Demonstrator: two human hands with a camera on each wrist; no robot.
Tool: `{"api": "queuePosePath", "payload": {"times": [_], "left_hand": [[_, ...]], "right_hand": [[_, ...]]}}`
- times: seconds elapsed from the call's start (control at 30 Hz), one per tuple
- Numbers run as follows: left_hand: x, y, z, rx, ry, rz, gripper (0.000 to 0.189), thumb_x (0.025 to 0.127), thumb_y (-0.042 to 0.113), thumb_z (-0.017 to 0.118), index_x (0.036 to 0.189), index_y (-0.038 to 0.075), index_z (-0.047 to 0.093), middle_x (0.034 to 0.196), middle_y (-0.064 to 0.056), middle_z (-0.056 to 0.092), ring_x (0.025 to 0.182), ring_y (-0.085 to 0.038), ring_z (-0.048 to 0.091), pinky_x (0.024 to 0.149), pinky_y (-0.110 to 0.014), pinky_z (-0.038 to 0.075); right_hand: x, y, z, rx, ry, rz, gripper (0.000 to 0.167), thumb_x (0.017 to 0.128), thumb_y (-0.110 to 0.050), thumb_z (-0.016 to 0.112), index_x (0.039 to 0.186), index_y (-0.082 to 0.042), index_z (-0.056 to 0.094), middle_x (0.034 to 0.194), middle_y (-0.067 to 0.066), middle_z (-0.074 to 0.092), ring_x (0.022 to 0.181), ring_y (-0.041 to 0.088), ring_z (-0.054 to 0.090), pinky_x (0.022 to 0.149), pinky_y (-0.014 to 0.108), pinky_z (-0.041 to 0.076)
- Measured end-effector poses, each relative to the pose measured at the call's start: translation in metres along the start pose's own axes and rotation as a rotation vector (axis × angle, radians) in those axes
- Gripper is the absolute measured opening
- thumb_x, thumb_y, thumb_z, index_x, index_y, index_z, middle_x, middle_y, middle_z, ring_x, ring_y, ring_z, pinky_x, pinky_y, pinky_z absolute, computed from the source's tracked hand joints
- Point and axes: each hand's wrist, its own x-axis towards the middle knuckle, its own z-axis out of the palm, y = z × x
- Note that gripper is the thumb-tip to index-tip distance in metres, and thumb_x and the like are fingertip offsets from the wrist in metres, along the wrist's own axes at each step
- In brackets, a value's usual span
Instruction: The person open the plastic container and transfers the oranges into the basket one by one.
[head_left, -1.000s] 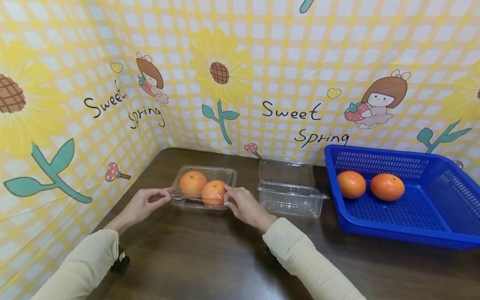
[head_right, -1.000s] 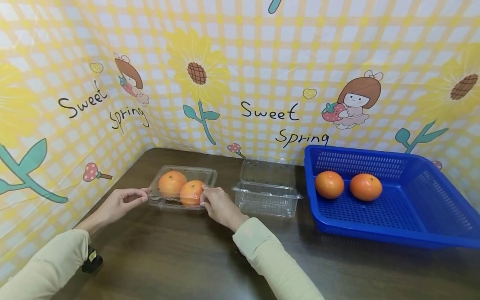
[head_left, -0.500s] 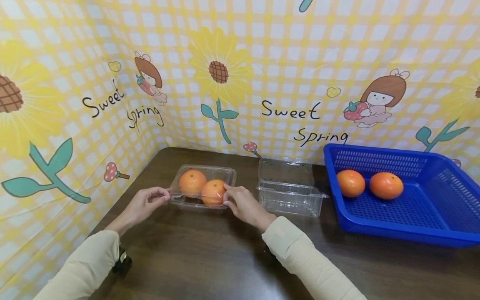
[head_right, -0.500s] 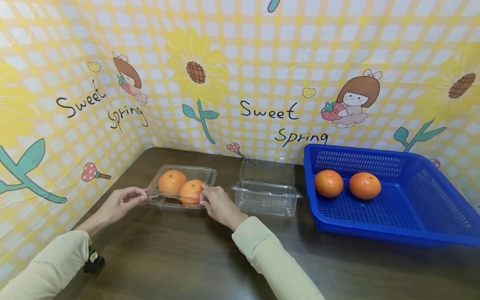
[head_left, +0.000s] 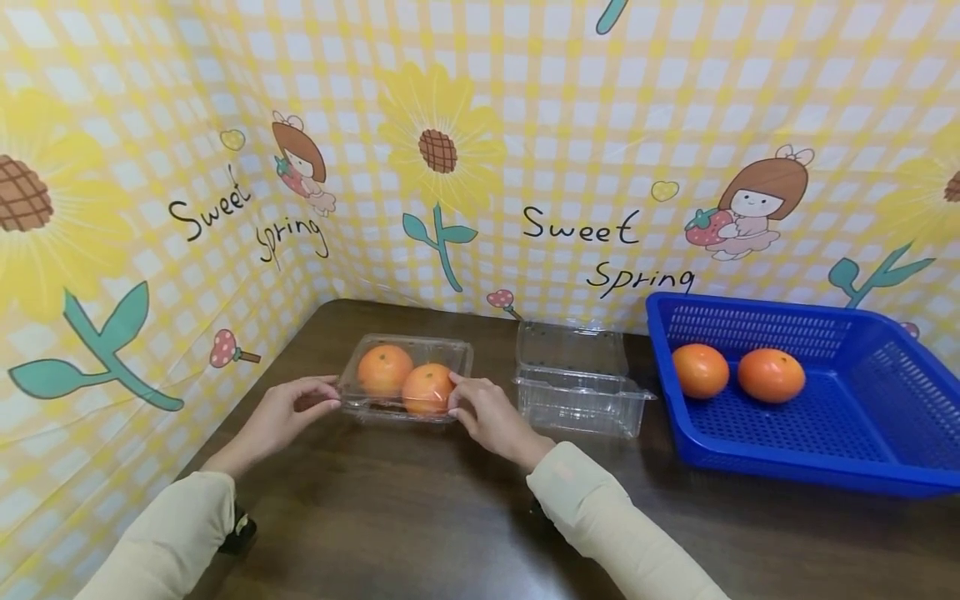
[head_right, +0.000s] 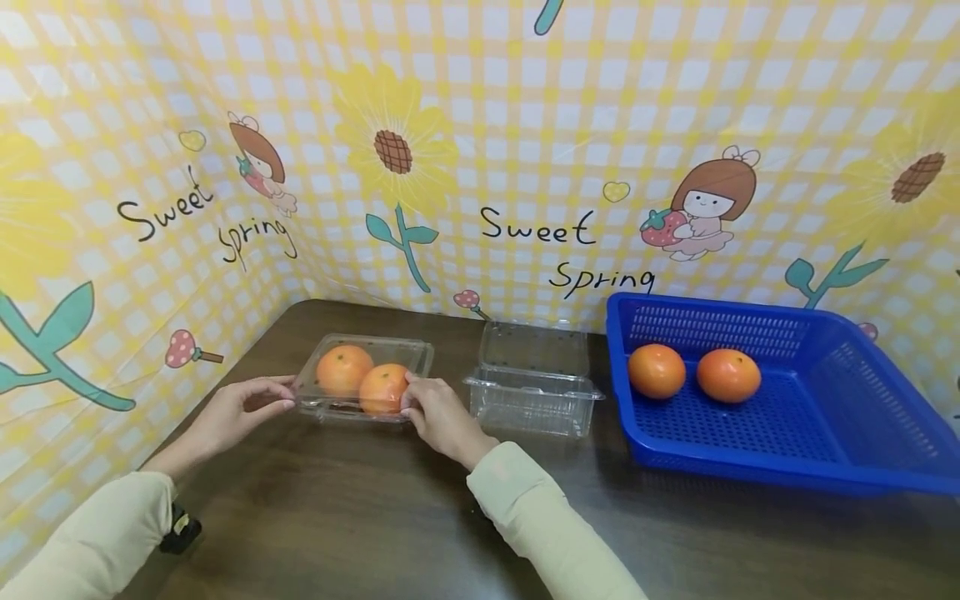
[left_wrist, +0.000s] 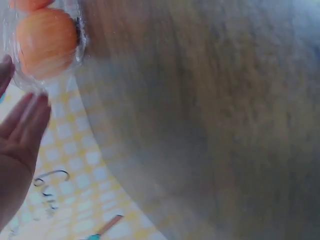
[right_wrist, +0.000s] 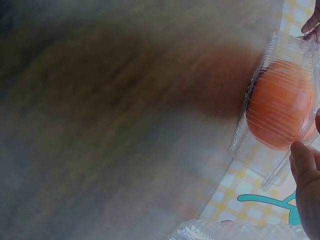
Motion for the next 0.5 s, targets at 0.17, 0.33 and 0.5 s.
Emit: {"api": "queuePosePath", "payload": {"times": [0.17,0.33,0.5], "left_hand": [[0.001,0.007,0.001,0.097,0.050,0.074,0.012,0.075,0.010,0.070,0.081,0.010,0.059,0.117,-0.021,0.052,0.101,-0.038,0.052,0.078,-0.048,0.045],[0.004,0.011,0.002,0.090,0.024,0.094,0.030,0.073,0.007,0.072,0.099,0.005,0.057,0.122,-0.021,0.048,0.106,-0.037,0.048,0.079,-0.048,0.045],[0.007,0.012,0.004,0.093,-0.023,0.136,0.039,0.073,0.007,0.071,0.110,0.003,0.057,0.122,-0.019,0.049,0.107,-0.037,0.048,0.082,-0.050,0.043]], "right_hand": [[0.000,0.000,0.001,0.003,0.002,0.016,0.009,0.081,-0.005,0.062,0.077,-0.010,0.055,0.125,0.016,0.048,0.109,0.028,0.049,0.090,0.037,0.041],[0.001,0.000,0.001,0.015,-0.005,0.031,0.010,0.080,-0.003,0.063,0.077,-0.009,0.056,0.126,0.015,0.048,0.109,0.027,0.049,0.089,0.036,0.041],[0.000,-0.001,0.000,0.015,0.007,0.030,0.010,0.080,-0.003,0.063,0.077,-0.009,0.056,0.125,0.015,0.048,0.108,0.028,0.050,0.089,0.036,0.042]]}}
